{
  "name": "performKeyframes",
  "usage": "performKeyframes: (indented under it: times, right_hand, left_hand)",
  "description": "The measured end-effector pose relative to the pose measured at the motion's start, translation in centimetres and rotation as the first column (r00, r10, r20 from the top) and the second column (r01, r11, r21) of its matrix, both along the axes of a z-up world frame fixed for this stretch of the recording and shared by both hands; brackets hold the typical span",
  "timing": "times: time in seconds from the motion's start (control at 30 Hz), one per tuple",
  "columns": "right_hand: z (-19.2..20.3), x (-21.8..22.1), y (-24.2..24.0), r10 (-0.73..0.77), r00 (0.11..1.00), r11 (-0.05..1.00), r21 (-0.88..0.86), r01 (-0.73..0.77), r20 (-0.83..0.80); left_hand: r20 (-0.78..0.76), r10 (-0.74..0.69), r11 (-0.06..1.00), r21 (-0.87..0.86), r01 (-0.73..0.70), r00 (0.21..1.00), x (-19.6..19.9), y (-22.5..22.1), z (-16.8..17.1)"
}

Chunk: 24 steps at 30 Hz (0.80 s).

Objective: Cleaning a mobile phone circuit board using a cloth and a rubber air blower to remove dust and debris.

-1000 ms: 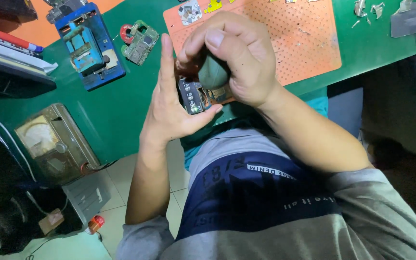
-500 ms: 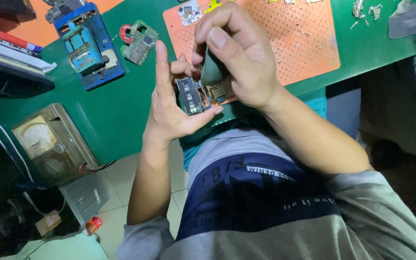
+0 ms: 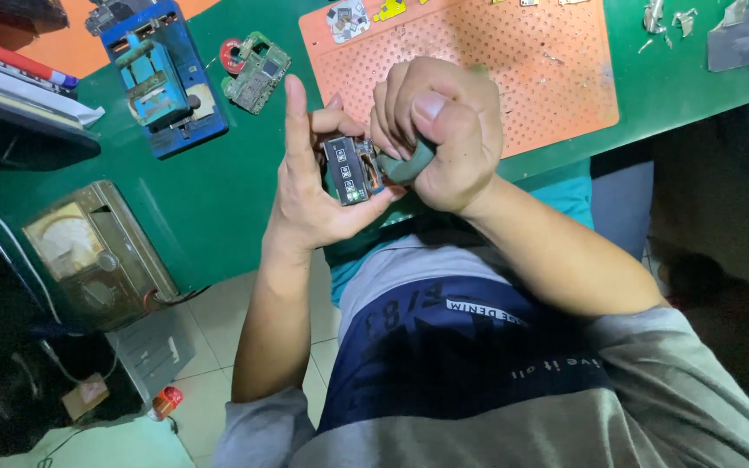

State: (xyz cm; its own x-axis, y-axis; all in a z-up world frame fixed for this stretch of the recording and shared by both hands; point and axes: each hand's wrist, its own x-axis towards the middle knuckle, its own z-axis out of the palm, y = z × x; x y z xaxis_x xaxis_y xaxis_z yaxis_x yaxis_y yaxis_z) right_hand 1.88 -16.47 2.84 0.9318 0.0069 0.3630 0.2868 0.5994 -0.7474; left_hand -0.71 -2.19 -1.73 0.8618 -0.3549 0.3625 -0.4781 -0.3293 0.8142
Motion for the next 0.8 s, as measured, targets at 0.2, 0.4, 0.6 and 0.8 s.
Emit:
performKeyframes:
  times: [0.2,0.4,0.6,0.8]
  right_hand:
    - [1.2,0.4,-1.2,0.036,0.997,0.952,-0.305,-0.014,0.066]
    - [1.4,0.4,-0.9,0.083,0.992,0.925,-0.378,-0.039,0.099]
    - [0.1,0.3,0.3,-0.084,0.996,0.989,-0.117,0.088,0.043]
    - [0.7,1.4,-0.6,0.059,0.996,0.989,-0.135,-0.067,-0.065]
  left_hand:
    - [0.012,0.013,1.0,0.021,-0.013,1.0,-0.1,0.1,-0.1]
    - [-0.003,-0.007,1.0,-0.009,0.007,1.0,-0.1,0.1,-0.2]
    - [-0.007,-0.001,1.0,-0.02,0.001,1.0,-0.1,0.0,0.1]
    - [-0.009,0.001,1.0,-0.009,-0.001,1.0,-0.1,0.1,0.2]
